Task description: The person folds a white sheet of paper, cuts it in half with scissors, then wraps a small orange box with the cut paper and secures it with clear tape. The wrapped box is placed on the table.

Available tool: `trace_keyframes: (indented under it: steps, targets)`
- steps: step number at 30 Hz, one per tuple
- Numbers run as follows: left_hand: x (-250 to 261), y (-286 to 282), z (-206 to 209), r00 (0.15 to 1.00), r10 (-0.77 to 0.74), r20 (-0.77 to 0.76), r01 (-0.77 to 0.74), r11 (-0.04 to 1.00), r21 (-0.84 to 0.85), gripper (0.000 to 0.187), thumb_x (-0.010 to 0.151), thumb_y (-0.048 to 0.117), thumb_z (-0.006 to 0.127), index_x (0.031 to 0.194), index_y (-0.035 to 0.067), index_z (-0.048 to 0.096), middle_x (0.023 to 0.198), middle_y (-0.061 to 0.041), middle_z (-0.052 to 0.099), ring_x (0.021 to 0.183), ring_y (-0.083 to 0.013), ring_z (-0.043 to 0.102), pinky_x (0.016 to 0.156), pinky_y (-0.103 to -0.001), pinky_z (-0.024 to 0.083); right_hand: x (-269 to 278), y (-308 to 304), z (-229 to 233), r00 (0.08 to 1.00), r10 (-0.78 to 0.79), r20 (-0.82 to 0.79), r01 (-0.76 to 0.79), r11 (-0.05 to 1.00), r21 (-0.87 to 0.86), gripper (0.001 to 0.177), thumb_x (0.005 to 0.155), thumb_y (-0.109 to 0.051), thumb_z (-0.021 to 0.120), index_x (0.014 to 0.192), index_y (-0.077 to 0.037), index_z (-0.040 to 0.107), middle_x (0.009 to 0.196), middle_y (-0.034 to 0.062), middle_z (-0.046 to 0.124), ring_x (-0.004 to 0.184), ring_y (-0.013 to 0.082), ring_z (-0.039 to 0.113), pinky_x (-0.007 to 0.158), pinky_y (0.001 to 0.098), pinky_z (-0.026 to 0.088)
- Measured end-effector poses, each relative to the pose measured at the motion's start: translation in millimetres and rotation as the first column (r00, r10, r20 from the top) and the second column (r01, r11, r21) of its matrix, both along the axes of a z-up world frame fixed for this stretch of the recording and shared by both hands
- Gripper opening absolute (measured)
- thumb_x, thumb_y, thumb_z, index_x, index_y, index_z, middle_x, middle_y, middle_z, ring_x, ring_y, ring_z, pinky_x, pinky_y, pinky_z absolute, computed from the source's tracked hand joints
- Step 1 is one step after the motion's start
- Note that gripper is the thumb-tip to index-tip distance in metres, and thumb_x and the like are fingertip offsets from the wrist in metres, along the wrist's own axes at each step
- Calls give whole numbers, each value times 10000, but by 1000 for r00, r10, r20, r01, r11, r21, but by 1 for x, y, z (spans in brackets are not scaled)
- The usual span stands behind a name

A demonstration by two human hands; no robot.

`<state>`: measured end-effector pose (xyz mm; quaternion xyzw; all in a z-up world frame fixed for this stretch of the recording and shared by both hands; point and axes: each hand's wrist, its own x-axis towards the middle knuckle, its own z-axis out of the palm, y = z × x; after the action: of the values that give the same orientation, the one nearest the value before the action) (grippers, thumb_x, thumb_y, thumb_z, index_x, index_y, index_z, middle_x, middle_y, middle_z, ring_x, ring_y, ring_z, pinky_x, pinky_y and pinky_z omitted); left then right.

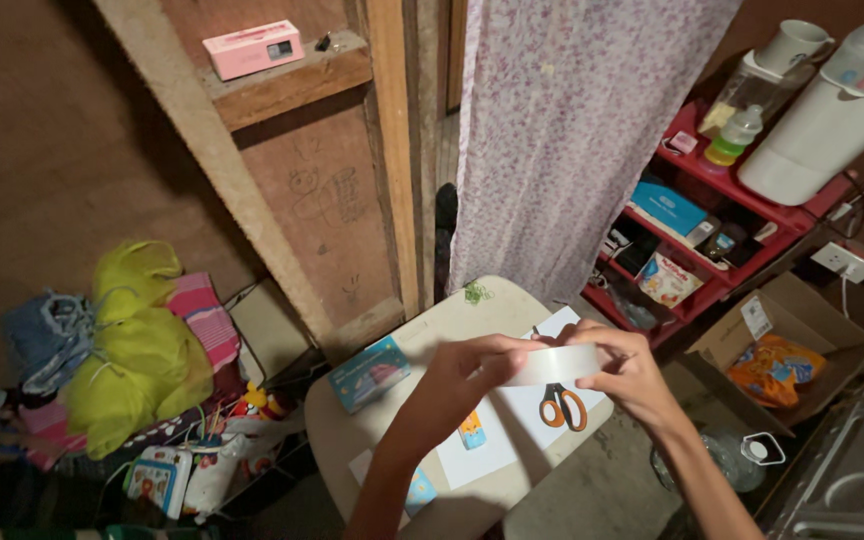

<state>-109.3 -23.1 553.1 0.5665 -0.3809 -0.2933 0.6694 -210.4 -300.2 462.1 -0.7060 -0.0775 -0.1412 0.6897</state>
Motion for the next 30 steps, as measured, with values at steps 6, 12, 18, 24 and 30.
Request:
trace_keyframes:
  steps: [6, 12, 18, 24, 30]
  targets:
    - [-12, 12, 23, 998, -57, -19, 57, 998, -18, 467, 1029, 399, 566, 1324, 65, 703, 1214, -82, 756, 1155, -142, 667, 1062, -325, 490, -2, -5, -12, 992, 54, 116, -67, 991, 112, 480, 722, -188, 908, 1119, -2, 713, 1003, 72, 650, 946, 194, 608, 785, 319, 491]
    - [-19, 14, 36, 998, -43, 50, 42, 999, 19, 393, 987, 272, 635, 1344, 121, 697, 1231, -60, 762, 1142, -146, 669, 1041, -331, 501, -2, 3, -1, 989, 86, 123, -115, 962, 246, 446, 733, -226, 934, 1094, -49, 741, 1001, 93, 648, 1024, 266, 632, 901, 428, 530]
    - [-30, 13, 50, 987, 20, 161, -17, 1000, -22, 371, 971, 251, 663, 1299, 86, 716, 1171, -78, 776, 1141, -151, 683, 1046, -320, 499, -4, 16, 12, 970, 168, 174, -229, 874, 429, 390, 771, -185, 954, 1087, -62, 759, 955, 45, 599, 1005, 285, 618, 1244, 603, 319]
    - [-34, 7, 60, 989, 112, 97, -116, 993, 35, 318, 993, 313, 655, 1130, 32, 715, 1012, -71, 758, 951, -151, 707, 884, -315, 546, 0, 23, 32, 970, 177, 167, -224, 918, 328, 393, 822, -249, 911, 1073, -42, 691, 1012, 131, 649, 1008, 312, 618, 880, 451, 520]
    - [-33, 6, 59, 815, 279, 508, -281, 957, -74, 219, 999, 240, 659, 1092, 48, 708, 1065, -100, 718, 1093, -266, 660, 1036, -394, 458, -10, 27, 67, 981, 169, -95, -155, 978, 136, 479, 941, -444, 669, 1071, 16, 702, 997, 124, 670, 934, 218, 613, 795, 353, 496]
